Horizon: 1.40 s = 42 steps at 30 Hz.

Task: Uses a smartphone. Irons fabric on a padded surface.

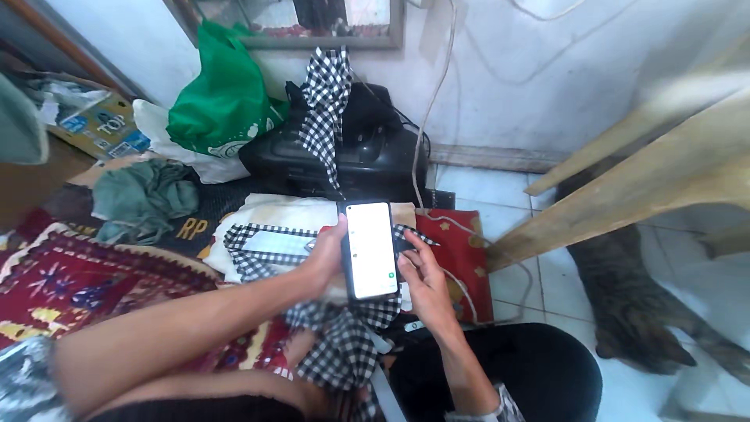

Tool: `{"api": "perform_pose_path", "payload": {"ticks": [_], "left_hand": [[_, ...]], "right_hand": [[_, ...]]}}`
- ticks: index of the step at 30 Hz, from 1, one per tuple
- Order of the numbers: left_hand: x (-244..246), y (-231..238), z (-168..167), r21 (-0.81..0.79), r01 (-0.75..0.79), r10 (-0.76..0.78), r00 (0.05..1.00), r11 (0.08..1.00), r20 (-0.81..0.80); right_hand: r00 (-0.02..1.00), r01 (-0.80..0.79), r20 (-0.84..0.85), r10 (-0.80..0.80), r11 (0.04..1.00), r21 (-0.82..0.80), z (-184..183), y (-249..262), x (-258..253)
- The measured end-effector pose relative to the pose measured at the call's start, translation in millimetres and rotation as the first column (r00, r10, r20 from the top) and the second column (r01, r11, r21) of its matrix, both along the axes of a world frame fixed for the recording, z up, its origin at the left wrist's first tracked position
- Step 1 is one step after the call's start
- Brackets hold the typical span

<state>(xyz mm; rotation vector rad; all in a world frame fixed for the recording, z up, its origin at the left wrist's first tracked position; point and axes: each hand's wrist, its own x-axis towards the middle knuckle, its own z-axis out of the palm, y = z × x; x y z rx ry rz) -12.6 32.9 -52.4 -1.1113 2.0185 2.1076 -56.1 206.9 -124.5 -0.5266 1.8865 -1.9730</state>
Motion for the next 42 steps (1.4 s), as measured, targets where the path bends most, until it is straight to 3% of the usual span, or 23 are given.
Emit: {"api": "perform_pose_path", "payload": {"ticks": [42], "left_hand": [[-0.6,0.6,0.1,0.009,-0.001,0.001,1.0,1.0,0.013]], "right_hand": [[1.0,-0.011,-0.006,0.011,1.0,0.027,1.6,2.3,-0.5]]}}
